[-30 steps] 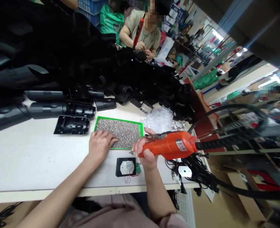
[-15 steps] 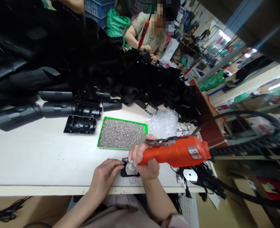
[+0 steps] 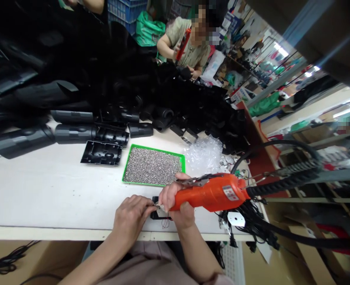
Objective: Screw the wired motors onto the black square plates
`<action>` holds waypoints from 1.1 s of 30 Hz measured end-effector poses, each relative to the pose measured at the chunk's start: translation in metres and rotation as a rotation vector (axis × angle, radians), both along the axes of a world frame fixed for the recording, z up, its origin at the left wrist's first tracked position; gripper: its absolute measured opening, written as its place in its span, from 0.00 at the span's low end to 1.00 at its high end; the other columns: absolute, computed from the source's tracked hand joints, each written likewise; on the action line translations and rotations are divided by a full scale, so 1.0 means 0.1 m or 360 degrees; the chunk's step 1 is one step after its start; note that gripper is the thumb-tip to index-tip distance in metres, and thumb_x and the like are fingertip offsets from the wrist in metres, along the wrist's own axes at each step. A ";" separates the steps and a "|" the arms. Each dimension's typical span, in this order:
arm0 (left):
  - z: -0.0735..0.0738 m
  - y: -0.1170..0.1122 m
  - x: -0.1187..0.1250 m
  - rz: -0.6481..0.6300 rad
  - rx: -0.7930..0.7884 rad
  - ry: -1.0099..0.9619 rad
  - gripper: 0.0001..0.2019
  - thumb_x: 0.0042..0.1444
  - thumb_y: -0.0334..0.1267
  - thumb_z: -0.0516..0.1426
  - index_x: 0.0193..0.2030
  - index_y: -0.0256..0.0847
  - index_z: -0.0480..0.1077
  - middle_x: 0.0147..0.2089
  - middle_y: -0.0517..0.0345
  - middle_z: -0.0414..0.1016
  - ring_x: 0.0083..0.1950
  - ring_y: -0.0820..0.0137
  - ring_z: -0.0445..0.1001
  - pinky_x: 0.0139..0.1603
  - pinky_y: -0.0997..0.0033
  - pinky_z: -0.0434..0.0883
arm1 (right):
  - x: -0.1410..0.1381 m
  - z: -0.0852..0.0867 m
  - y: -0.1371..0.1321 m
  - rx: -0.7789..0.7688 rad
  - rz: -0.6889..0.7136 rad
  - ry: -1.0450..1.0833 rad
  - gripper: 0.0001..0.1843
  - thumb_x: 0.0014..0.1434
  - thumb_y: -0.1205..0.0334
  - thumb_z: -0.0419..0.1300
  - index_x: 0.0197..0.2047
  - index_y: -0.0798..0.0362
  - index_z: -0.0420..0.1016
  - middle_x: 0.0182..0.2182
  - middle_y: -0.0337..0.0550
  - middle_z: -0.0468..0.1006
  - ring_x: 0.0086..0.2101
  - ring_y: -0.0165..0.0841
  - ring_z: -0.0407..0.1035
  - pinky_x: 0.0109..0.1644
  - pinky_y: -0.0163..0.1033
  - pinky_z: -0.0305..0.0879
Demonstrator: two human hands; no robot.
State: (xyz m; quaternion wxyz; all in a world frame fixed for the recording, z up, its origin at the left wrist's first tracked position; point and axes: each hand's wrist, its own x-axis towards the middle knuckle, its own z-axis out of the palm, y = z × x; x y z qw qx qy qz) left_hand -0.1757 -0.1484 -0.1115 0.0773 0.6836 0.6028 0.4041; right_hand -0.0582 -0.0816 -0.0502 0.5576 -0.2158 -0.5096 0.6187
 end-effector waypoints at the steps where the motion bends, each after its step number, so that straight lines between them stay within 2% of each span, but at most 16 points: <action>1: 0.00 -0.01 0.01 0.0003 0.0007 0.0017 0.20 0.68 0.46 0.47 0.29 0.41 0.71 0.27 0.60 0.76 0.28 0.70 0.73 0.32 0.70 0.66 | 0.00 -0.01 -0.01 -0.0012 -0.0016 -0.0036 0.34 0.53 0.38 0.62 0.57 0.44 0.61 0.14 0.25 0.61 0.12 0.26 0.50 0.22 0.39 0.66; 6: -0.05 -0.06 0.02 -0.0051 0.0014 0.0023 0.17 0.68 0.43 0.49 0.31 0.41 0.72 0.27 0.60 0.76 0.29 0.71 0.73 0.34 0.71 0.65 | 0.02 -0.05 -0.02 0.0043 0.0022 -0.0026 0.31 0.55 0.41 0.62 0.58 0.43 0.61 0.15 0.25 0.60 0.12 0.26 0.50 0.25 0.41 0.68; 8: -0.06 -0.04 -0.02 -0.0125 0.0008 0.0050 0.15 0.68 0.44 0.49 0.39 0.40 0.74 0.32 0.58 0.78 0.33 0.69 0.74 0.36 0.70 0.66 | 0.05 -0.02 0.00 0.0071 0.0047 0.0004 0.28 0.57 0.42 0.61 0.57 0.43 0.62 0.16 0.25 0.61 0.12 0.26 0.51 0.25 0.40 0.68; 10: -0.05 0.05 -0.10 -0.0165 0.0013 0.0149 0.18 0.67 0.47 0.49 0.52 0.37 0.72 0.41 0.51 0.79 0.41 0.64 0.75 0.41 0.66 0.67 | 0.11 0.05 0.03 0.0093 0.0030 0.0046 0.25 0.58 0.44 0.61 0.55 0.43 0.64 0.16 0.26 0.61 0.13 0.26 0.53 0.23 0.38 0.66; 11: -0.04 0.12 -0.15 -0.0142 0.0008 0.0234 0.21 0.67 0.47 0.50 0.57 0.35 0.69 0.45 0.47 0.78 0.44 0.62 0.74 0.43 0.64 0.67 | 0.14 0.09 0.04 0.0105 0.0006 0.0069 0.23 0.58 0.45 0.61 0.54 0.43 0.65 0.16 0.26 0.61 0.13 0.26 0.53 0.22 0.37 0.65; 13: -0.03 0.33 -0.24 -0.0029 -0.0057 0.0442 0.21 0.66 0.44 0.50 0.60 0.33 0.66 0.49 0.43 0.76 0.47 0.57 0.73 0.44 0.59 0.66 | 0.21 0.15 0.06 0.0118 -0.0046 0.0077 0.21 0.58 0.45 0.61 0.51 0.42 0.67 0.16 0.27 0.61 0.13 0.26 0.54 0.21 0.35 0.63; 16: -0.02 0.73 -0.33 0.0042 -0.0296 0.0689 0.17 0.63 0.41 0.55 0.55 0.35 0.71 0.47 0.44 0.77 0.45 0.55 0.72 0.43 0.57 0.64 | 0.29 0.12 0.06 0.0115 -0.0088 0.0010 0.20 0.57 0.44 0.62 0.50 0.43 0.67 0.16 0.26 0.61 0.13 0.26 0.54 0.20 0.35 0.63; 19: -0.04 1.02 -0.32 -0.0018 -0.0431 0.0759 0.10 0.60 0.40 0.59 0.43 0.38 0.76 0.41 0.48 0.78 0.44 0.56 0.71 0.43 0.58 0.62 | 0.31 -0.07 0.03 0.0078 -0.0057 -0.0050 0.21 0.58 0.44 0.61 0.50 0.44 0.66 0.16 0.26 0.61 0.14 0.26 0.55 0.21 0.36 0.65; 21: -0.06 1.10 -0.30 -0.0009 -0.0415 0.0764 0.07 0.60 0.39 0.58 0.36 0.40 0.77 0.38 0.50 0.78 0.43 0.57 0.71 0.43 0.58 0.61 | 0.30 -0.20 0.01 0.0050 -0.0017 -0.0063 0.22 0.57 0.45 0.61 0.51 0.45 0.65 0.17 0.27 0.62 0.14 0.26 0.56 0.22 0.37 0.65; 23: -0.07 1.10 -0.29 0.0023 -0.0358 0.0754 0.09 0.61 0.38 0.57 0.33 0.41 0.77 0.36 0.51 0.78 0.43 0.57 0.70 0.42 0.58 0.60 | 0.29 -0.30 0.01 0.0014 0.0014 -0.0099 0.24 0.57 0.47 0.62 0.53 0.45 0.64 0.18 0.27 0.62 0.15 0.26 0.58 0.23 0.37 0.66; 28: -0.07 0.91 -0.31 0.0125 -0.0206 0.0652 0.12 0.65 0.36 0.51 0.39 0.41 0.78 0.40 0.52 0.80 0.42 0.58 0.70 0.42 0.58 0.60 | 0.28 -0.37 0.03 -0.0020 0.0071 -0.0180 0.25 0.56 0.50 0.64 0.55 0.44 0.63 0.21 0.29 0.65 0.17 0.27 0.59 0.25 0.38 0.67; 33: -0.06 0.77 -0.35 0.0211 -0.0168 0.0581 0.11 0.64 0.42 0.54 0.39 0.41 0.77 0.43 0.53 0.80 0.43 0.58 0.72 0.43 0.57 0.61 | 0.29 -0.42 0.03 -0.0049 0.0113 -0.0323 0.23 0.56 0.50 0.63 0.52 0.48 0.66 0.21 0.31 0.66 0.18 0.28 0.60 0.26 0.38 0.66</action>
